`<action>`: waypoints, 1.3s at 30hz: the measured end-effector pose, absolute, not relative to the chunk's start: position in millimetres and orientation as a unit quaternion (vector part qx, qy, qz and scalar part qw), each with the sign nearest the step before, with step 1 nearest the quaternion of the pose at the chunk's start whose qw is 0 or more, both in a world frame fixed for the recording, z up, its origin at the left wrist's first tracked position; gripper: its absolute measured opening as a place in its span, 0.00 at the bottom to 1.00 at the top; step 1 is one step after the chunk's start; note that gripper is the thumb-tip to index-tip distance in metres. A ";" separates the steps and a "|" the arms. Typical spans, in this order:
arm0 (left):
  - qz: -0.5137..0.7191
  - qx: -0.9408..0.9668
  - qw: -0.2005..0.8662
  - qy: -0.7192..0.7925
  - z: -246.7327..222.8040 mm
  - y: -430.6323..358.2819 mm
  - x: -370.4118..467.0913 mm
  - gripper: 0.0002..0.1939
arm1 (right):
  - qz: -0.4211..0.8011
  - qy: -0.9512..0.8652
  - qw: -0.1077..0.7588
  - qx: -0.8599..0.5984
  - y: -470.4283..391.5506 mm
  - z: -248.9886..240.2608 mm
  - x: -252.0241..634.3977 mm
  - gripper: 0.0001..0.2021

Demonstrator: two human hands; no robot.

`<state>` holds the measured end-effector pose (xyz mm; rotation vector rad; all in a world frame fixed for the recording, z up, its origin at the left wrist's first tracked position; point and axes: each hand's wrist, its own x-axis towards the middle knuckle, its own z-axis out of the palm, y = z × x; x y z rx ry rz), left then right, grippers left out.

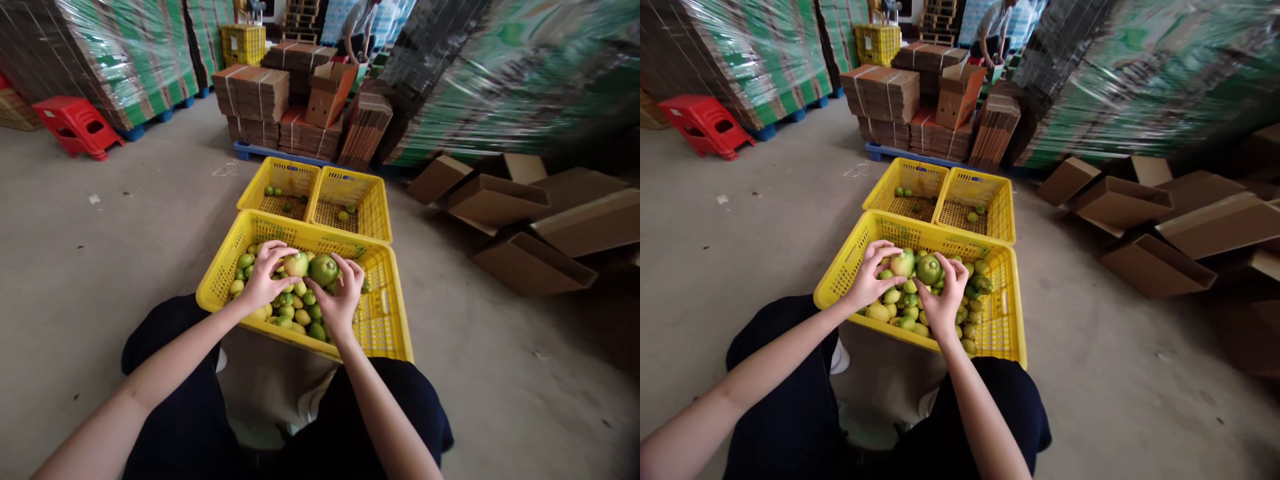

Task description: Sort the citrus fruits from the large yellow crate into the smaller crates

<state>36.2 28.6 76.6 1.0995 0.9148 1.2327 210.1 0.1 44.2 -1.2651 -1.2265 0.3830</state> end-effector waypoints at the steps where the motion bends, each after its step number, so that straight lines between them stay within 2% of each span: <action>1: 0.532 0.441 0.608 0.391 76.5 31.0 36.8 0.25 | 0.235 -0.498 0.631 -0.547 0.8 46.9 209.9 0.30; 3: 0.524 0.383 0.663 0.372 76.1 36.6 36.7 0.24 | 0.379 -0.414 0.652 -0.510 2.4 53.0 211.0 0.33; 5: 0.507 0.336 0.715 0.345 75.6 41.7 35.0 0.23 | 0.494 -0.329 0.659 -0.463 4.2 58.9 213.7 0.31; 11: 0.450 0.208 0.803 0.329 76.7 46.4 30.2 0.13 | 0.659 -0.217 0.621 -0.366 9.4 65.8 219.4 0.15; 14: 0.423 0.174 0.830 0.319 78.1 44.9 31.2 0.13 | 0.678 -0.189 0.611 -0.362 9.5 63.0 214.2 0.12; 22: 0.428 0.194 0.809 0.354 74.2 39.2 36.5 0.04 | 0.676 -0.183 0.603 -0.381 1.7 60.0 203.4 0.16; 24: 0.420 0.159 0.814 0.368 74.4 38.0 38.2 0.07 | 0.689 -0.150 0.600 -0.377 2.5 59.9 204.0 0.14; 28: 0.420 0.079 0.816 0.388 75.6 38.3 41.0 0.17 | 0.689 -0.073 0.614 -0.378 6.2 57.2 204.1 0.08; 31: 0.419 0.060 0.824 0.377 75.5 39.8 41.8 0.23 | 0.688 -0.066 0.621 -0.369 7.7 55.4 203.3 0.08; 39: 0.402 0.045 0.834 0.376 76.4 42.9 42.0 0.21 | 0.687 -0.034 0.605 -0.401 10.8 56.0 202.8 0.08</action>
